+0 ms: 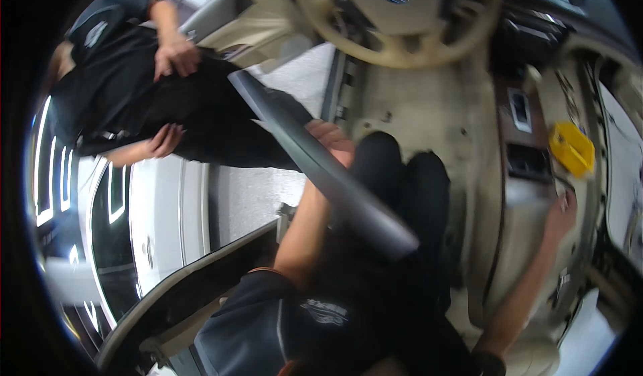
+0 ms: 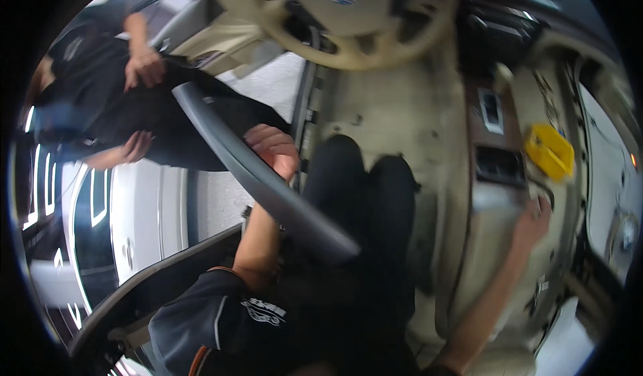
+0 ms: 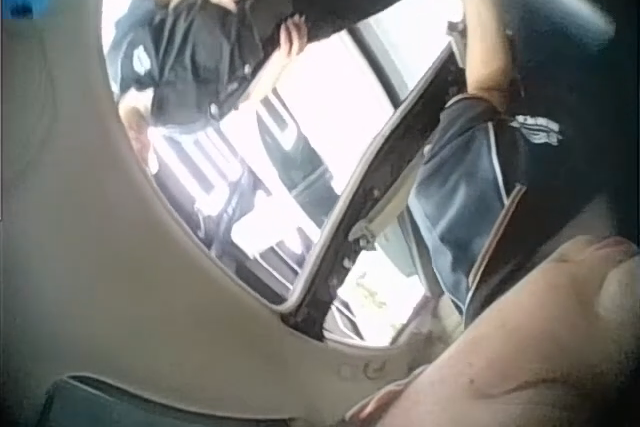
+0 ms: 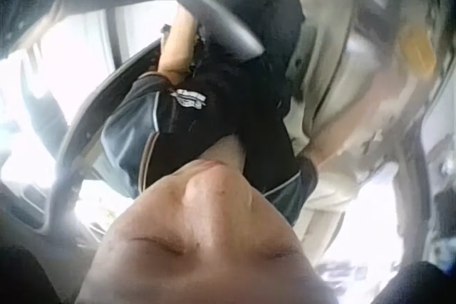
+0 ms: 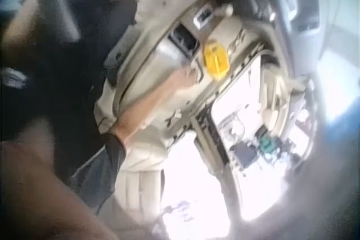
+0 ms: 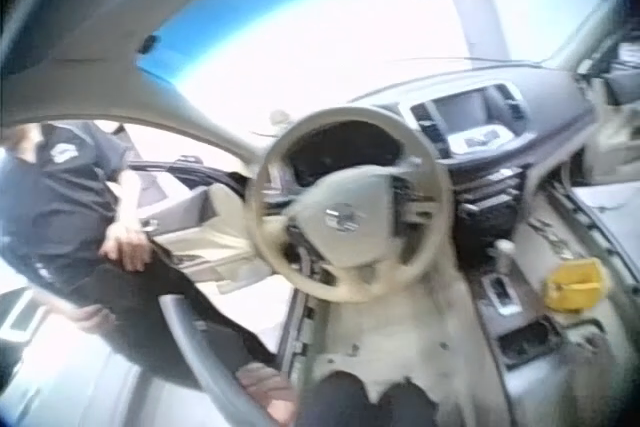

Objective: Install and secure internal decorative plastic molding and structural trim around the center console and dashboard area of a car.

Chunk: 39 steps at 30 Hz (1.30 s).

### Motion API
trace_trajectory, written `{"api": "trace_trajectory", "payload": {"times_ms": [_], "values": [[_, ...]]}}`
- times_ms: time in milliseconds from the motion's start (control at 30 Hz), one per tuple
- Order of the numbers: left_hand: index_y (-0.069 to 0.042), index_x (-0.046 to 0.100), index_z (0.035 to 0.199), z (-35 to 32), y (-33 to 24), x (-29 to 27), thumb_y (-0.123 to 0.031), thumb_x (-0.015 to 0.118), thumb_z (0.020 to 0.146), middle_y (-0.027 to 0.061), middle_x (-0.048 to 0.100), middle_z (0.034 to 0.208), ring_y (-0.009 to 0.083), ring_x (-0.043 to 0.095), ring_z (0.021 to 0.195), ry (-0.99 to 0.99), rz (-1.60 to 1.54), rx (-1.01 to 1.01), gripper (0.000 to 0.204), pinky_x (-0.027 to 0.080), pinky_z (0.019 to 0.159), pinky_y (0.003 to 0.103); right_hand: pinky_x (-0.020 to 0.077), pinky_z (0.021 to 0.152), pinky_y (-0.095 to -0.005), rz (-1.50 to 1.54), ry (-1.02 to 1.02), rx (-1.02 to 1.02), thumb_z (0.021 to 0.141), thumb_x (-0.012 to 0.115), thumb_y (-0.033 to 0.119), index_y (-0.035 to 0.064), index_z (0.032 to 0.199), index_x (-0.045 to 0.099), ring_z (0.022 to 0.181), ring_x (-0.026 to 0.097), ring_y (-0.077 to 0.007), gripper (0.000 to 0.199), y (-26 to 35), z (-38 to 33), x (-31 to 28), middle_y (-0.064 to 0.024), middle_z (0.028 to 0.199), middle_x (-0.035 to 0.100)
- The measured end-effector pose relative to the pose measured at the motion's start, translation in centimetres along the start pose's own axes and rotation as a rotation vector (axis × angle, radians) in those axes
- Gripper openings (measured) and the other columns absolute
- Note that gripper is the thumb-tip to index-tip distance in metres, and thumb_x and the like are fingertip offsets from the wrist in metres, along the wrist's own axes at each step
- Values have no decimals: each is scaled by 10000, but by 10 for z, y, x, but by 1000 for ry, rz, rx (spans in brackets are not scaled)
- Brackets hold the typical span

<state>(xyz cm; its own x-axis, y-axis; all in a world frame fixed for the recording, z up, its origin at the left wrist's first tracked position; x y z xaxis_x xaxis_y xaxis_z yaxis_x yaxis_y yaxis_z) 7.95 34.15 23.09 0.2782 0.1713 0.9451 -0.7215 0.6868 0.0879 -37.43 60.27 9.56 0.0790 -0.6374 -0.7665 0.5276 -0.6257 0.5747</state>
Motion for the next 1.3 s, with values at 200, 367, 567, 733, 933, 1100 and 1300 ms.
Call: {"api": "trace_trajectory", "payload": {"times_ms": [200,367,567,733,933,1100,1300], "values": [[-114,500,966,15,96,-21,-229,459,949,7,540,815,136,518,737,-11,237,-361,124,385,722,323,469,851,-355,238,145,-167,893,556,201,8,1075,615,950,617,-304,272,107,-13,-28,-159,1049,644],[-55,526,1098,51,173,-52,-217,509,958,40,607,1068,148,584,974,-539,769,-416,215,448,909,305,454,879,-337,652,655,-316,842,604,169,-16,1127,559,1012,601,-236,342,141,-67,-23,-153,1066,622],[-25,500,1035,99,202,-95,-195,437,986,70,594,1059,163,586,961,-546,728,-468,188,478,899,343,414,970,-362,1004,754,-173,791,686,118,-39,1302,337,1130,529,-246,638,175,-98,4,-189,1227,498],[-22,497,1022,105,206,-98,-155,489,959,104,592,1056,207,597,967,-490,689,-549,147,487,885,365,455,917,-324,1063,781,70,818,669,75,-35,1205,416,1039,564,-177,475,185,-74,24,-137,1116,560],[15,469,1221,138,153,-108,-167,531,934,132,596,1135,204,580,1062,-359,1441,-838,345,452,932,316,487,831,-321,1446,741,465,891,548,152,1,1065,524,947,600,-215,232,178,-18,38,-127,996,603],[-46,465,1290,122,127,-112,-136,611,869,138,562,1205,218,554,1116,-26,1728,-712,454,442,945,330,495,838,-340,1827,847,693,881,513,208,-33,1052,533,933,596,-247,296,168,7,80,-131,947,609],[-84,489,1290,111,189,-65,-69,699,767,135,535,1242,317,529,1140,567,2172,-215,564,439,953,372,497,850,-321,1842,946,846,908,505,240,41,1019,582,886,635,-168,240,166,-8,97,-51,944,655]]}}
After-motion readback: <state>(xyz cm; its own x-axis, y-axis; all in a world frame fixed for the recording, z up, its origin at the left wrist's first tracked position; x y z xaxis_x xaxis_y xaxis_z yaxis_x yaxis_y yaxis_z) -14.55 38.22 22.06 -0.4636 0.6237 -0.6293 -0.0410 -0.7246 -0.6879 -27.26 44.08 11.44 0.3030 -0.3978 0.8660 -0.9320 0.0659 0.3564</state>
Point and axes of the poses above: each hand's wrist, its own z-axis towards the middle knuckle, its own x-axis out of the palm, y = z × x, the point moved 5 cm from there along z, towards the middle knuckle
